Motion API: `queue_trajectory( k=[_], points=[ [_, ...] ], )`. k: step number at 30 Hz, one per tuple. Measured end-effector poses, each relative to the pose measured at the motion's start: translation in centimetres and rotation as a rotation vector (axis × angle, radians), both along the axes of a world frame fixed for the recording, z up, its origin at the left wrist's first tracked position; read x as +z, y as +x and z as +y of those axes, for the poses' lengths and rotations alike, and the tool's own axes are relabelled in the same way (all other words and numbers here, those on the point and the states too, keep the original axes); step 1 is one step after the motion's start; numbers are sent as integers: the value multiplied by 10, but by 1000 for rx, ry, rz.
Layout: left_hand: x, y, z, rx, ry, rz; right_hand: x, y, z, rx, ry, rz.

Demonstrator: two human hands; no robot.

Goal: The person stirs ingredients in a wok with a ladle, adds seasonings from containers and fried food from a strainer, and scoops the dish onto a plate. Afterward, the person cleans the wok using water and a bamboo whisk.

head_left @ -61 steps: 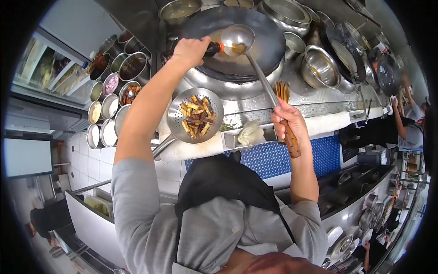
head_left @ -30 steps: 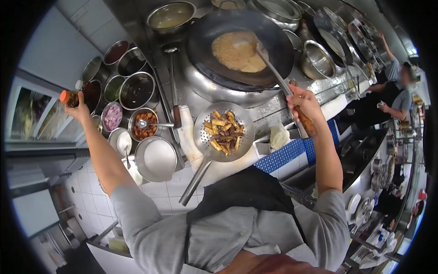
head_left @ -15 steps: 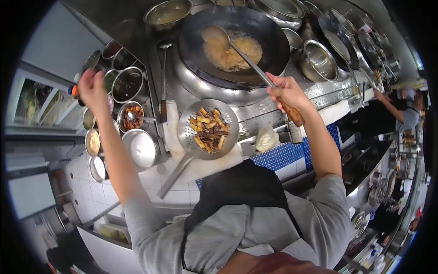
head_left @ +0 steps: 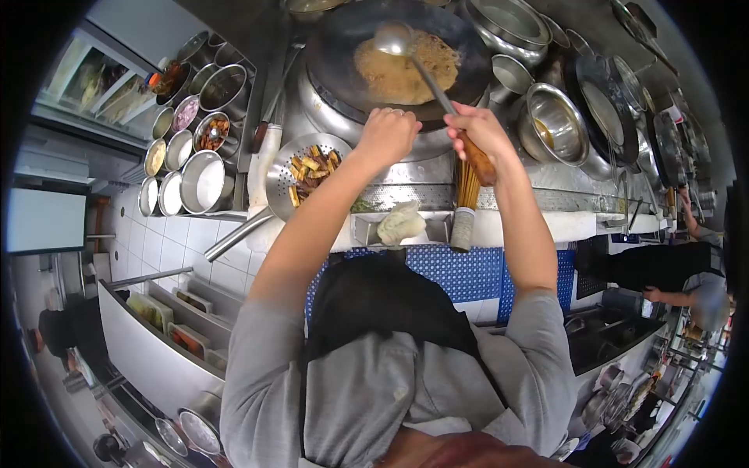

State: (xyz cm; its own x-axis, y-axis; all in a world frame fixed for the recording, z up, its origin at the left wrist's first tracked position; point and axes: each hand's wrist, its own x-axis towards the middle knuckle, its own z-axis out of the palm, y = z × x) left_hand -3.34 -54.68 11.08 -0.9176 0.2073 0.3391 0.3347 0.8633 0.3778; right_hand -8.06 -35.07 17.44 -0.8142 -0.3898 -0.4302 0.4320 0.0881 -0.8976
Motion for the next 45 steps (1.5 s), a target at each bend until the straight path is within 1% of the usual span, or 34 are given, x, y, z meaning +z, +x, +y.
queue_trajectory(
  k=[1, 2, 4, 5, 6, 8, 9, 11, 12, 14, 15, 16, 18, 19, 21, 22, 24, 25, 27, 28, 30, 31, 32, 34, 36, 37, 40, 44, 45],
  points=[
    [-6, 1, 2, 20, 7, 77, 3, 4, 0, 14, -5, -28],
    [1, 10, 7, 32, 9, 60, 11, 14, 5, 55, 31, -7],
    [36, 31, 15, 61, 18, 40, 33, 37, 17, 139, 112, 50],
    [49, 44, 17, 26, 27, 33, 36, 45, 23, 161, 165, 115],
    [51, 39, 15, 20, 27, 111, 42, 44, 24, 141, 194, 168],
    [38, 41, 12, 13, 41, 215, 48, 63, 28, 111, 260, 222],
    [32, 30, 5, 13, 61, 156, 44, 59, 27, 73, 256, 237],
    [21, 33, 0, 46, -18, 43, 43, 64, 25, 17, 301, 297],
    [33, 28, -4, 69, -59, 7, 38, 59, 23, -15, 325, 343],
    [43, 51, -1, -40, 26, 79, 21, 54, 23, -89, 357, 385],
    [40, 53, 0, -14, 35, 96, 15, 50, 21, -105, 358, 406],
    [36, 52, 0, 15, 45, 110, 13, 48, 18, -111, 339, 342],
    [18, 35, -10, 23, 29, 107, 11, 51, 10, -139, 230, 232],
    [9, 29, -13, 28, 24, 111, 10, 56, 8, -176, 135, 157],
    [25, 44, -9, -6, 33, 93, 6, 61, 5, -239, -54, 26],
    [32, 49, -9, -25, 30, 77, 2, 61, 5, -207, -237, -95],
    [25, 50, -11, 4, 35, 81, -19, 54, 8, -97, -750, -550],
    [19, 38, -16, 16, 32, 80, -29, 58, 5, -137, -912, -617],
    [15, 29, -21, 57, 30, 133, -31, 72, -13, -201, -1232, -724],
    [15, 29, -22, 28, 45, 117, -38, 76, -14, -114, -1279, -701],
    [17, 36, -23, -41, 61, 65, -38, 80, -18, -161, -1267, -660],
    [6, 29, -22, 1, 31, 92, -45, 74, -13, -80, -1284, -638],
    [7, 30, -25, 3, 79, 74, -36, 73, -14, -164, -1196, -635],
    [-5, 22, -26, 6, 62, 142, -25, 67, -6, -195, -851, -514],
    [4, 33, -18, -4, 71, 143, -6, 79, -3, -204, -427, -115],
    [7, 35, -17, -8, 71, 140, 6, 83, -4, -177, -168, 50],
    [-3, 27, -19, 2, 53, 82, 14, 81, -2, -109, 159, 259],
    [9, 31, -13, 3, 59, 84, 5, 74, 12, -135, 358, 454],
    [17, 36, -10, 20, 76, 133, -3, 69, 16, -138, 417, 527]
  ],
)
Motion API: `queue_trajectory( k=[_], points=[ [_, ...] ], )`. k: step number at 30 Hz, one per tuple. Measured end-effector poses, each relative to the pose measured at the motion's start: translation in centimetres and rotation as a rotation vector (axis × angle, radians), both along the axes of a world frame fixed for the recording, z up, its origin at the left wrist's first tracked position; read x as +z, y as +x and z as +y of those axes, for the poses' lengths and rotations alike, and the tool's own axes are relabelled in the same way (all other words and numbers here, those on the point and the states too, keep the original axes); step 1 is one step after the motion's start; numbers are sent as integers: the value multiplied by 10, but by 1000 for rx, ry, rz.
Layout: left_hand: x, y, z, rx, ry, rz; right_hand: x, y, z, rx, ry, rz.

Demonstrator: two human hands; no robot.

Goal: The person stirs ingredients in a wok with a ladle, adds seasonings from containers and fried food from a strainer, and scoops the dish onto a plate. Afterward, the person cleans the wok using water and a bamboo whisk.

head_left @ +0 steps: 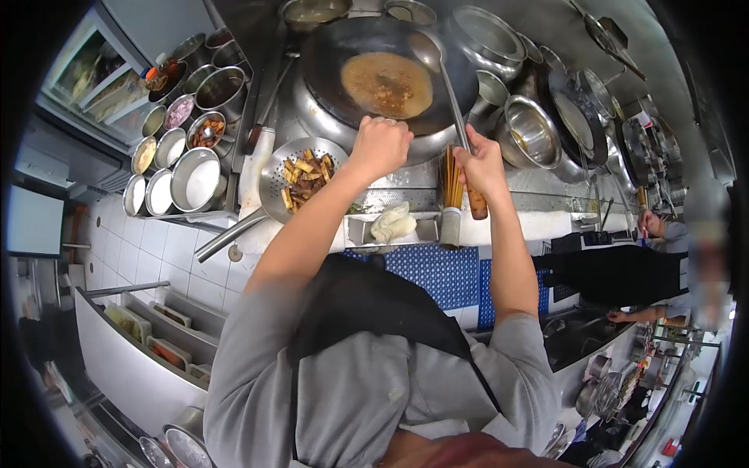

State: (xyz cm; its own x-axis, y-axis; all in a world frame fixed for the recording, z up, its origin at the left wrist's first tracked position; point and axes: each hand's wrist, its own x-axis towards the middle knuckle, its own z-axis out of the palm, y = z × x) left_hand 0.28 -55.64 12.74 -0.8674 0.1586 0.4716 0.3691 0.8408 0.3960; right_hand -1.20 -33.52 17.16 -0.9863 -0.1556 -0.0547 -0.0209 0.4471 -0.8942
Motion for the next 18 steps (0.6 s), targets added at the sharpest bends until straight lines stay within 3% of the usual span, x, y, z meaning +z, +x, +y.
queue_trajectory(
  k=[3, 8, 11, 12, 15, 18],
  points=[
    [-15, -12, 0, 29, 14, 4, 1, 6, 3, 5, 122, 61],
    [-25, -15, -5, -1, -2, -43, 3, 30, 29, -14, 116, -56],
    [-8, -15, -2, -6, 19, -35, -21, 24, 47, 20, 358, 163],
    [-9, -14, -2, -7, 22, -30, -30, 13, 50, 58, 566, 525],
    [-13, -22, -3, -12, 6, -11, -19, -8, 41, -87, 401, 285],
    [-12, -24, -5, -18, 21, -43, -16, -62, 43, -159, 135, 246]
  ],
)
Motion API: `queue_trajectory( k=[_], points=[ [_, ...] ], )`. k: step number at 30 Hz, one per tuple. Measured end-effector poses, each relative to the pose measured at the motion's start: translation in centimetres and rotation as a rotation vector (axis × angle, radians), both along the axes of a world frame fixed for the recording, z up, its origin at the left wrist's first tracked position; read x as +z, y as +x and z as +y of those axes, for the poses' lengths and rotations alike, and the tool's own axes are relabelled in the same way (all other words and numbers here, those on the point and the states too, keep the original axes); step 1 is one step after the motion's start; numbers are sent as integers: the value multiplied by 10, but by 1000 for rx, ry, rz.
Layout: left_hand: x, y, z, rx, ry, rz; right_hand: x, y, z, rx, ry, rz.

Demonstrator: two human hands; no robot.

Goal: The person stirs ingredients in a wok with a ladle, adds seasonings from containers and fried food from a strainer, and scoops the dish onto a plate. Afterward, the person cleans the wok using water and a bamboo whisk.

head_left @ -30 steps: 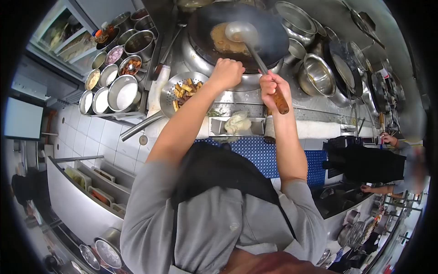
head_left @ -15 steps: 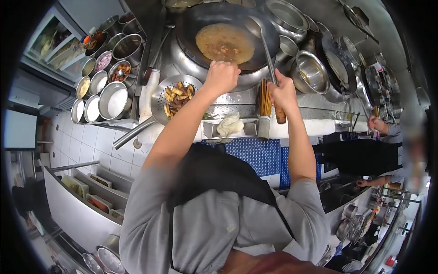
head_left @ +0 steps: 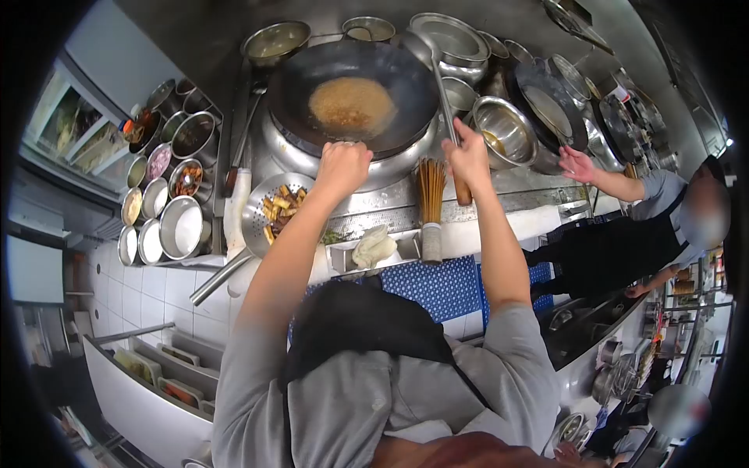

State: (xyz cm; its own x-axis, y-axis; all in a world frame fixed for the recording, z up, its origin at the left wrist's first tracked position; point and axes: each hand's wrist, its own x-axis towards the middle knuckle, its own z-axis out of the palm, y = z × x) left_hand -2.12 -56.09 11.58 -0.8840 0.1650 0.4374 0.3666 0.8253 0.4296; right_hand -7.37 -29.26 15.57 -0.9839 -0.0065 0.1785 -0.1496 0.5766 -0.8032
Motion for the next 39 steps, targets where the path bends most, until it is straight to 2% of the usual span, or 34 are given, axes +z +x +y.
queue_trajectory(
  k=[3, 6, 8, 10, 11, 13, 14, 15, 16, 17, 18, 19, 20, 21, 22, 23, 25, 28, 29, 31, 32, 33, 34, 35, 36, 37, 39],
  points=[
    [-2, -6, 0, 1, -24, -28, 24, -61, -13, -160, -132, -29],
    [1, -5, 4, 8, -31, -29, 38, -127, -14, -254, -10, -76],
    [4, -6, 3, -4, -30, -26, 9, -190, -4, -391, 102, 24],
    [10, -5, 2, -18, -29, -74, 11, -211, -4, -502, 196, 82],
    [10, -6, 0, -40, 76, -58, 12, -223, -4, -542, 144, 48],
    [6, -4, -5, -77, 292, -31, 36, -232, -13, -513, -332, -148],
    [12, 5, -7, -52, 426, -15, 17, -272, -8, -440, -705, -176],
    [21, 17, -12, -8, 455, -12, 29, -278, -12, -388, -993, -178],
    [30, 32, -21, 40, 487, -11, 28, -306, 0, -281, -1164, -308],
    [30, 48, -31, 94, 523, -9, 24, -330, 10, -69, -1589, -342],
    [15, 66, -48, 154, 639, -40, 44, -341, 7, -124, -1912, -411],
    [-2, 87, -68, 217, 753, -60, 68, -334, -1, -91, -2076, -498],
    [-12, 112, -84, 336, 907, -74, 69, -350, -9, -31, -2013, -345],
    [-21, 138, -96, 457, 1061, -85, 78, -361, -17, 10, -1930, -328],
    [-20, 166, -107, 576, 1102, -72, 69, -398, -21, -9, -1905, -426],
    [-18, 196, -117, 696, 1139, -63, 76, -399, -35, 1, -1742, -427],
    [-33, 263, -136, 853, 1168, -83, 69, -437, -45, 196, -1429, -524],
    [-69, 348, -135, 1171, 1021, -101, 99, -384, -82, 137, -590, -404],
    [-101, 384, -135, 1253, 934, -101, 99, -362, -87, 139, -474, -298],
    [-206, 486, -151, 1444, 566, -324, 96, -320, -90, 150, -239, -82],
    [-185, 481, -120, 1500, 459, -489, 77, -324, -83, 115, -100, 38],
    [-185, 488, -102, 1562, 483, -573, 42, -356, -65, 121, -123, 93],
    [-202, 508, -96, 1535, 378, -642, 37, -346, -55, 186, -189, -85],
    [-224, 528, -97, 1558, 361, -632, 57, -296, -60, 113, 113, 3],
    [-237, 534, -100, 1612, 355, -479, 17, -326, -36, -31, 570, 524],
    [-223, 518, -103, 1700, 331, -456, 1, -316, -30, -14, 723, 699],
    [-219, 497, -134, 1804, 289, -148, 15, -238, -38, 48, -41, 61]
  ],
)
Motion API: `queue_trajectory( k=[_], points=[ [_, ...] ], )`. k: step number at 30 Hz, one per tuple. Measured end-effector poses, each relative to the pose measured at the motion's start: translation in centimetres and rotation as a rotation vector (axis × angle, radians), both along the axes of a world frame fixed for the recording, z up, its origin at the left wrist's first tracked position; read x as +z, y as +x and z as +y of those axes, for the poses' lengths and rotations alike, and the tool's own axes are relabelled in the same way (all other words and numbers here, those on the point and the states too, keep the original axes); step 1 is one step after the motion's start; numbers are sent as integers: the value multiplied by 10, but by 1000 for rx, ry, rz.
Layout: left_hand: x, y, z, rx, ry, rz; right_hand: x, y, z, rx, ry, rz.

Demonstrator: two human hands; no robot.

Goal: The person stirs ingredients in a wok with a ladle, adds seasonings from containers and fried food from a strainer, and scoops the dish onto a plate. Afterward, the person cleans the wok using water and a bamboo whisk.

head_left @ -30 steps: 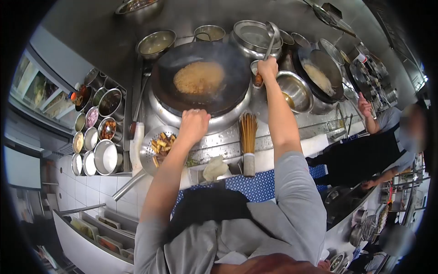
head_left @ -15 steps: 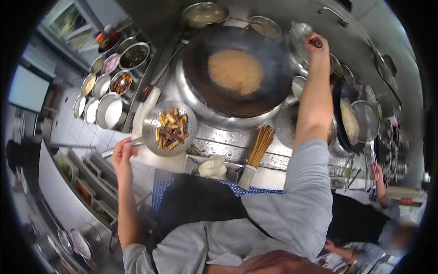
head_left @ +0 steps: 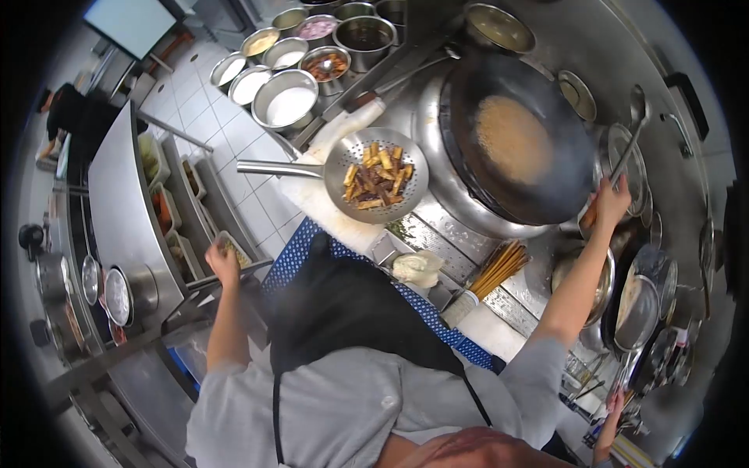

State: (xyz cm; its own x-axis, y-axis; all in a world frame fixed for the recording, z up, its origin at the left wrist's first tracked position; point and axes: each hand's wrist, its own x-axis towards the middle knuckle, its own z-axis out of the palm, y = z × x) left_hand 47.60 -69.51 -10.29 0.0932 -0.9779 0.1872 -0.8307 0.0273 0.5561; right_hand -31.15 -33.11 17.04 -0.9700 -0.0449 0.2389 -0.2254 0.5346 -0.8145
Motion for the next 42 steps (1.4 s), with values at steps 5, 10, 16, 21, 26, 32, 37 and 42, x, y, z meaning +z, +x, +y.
queue_trajectory(
  k=[5, 10, 16, 21, 26, 32, 37, 42],
  points=[
    [92, -97, -114, -100, -312, 309, -11, 186, -26, 363, -613, -215],
    [146, -196, -191, -521, 172, 772, -23, 341, -77, 590, -856, -660],
    [139, -258, -222, -547, 445, 791, -17, 458, -173, 664, -759, -1025],
    [154, -238, -213, -602, 853, 878, -13, 515, -228, 648, -296, -932],
    [132, -230, -213, -820, 533, 882, -26, 539, -251, 635, 238, -637],
    [122, -230, -216, -844, 464, 884, -26, 549, -270, 679, 513, -271],
    [111, -234, -221, -856, 421, 888, -20, 554, -275, 681, 595, -263],
    [119, -231, -222, -862, 482, 860, -9, 558, -275, 684, 572, -350]
  ],
)
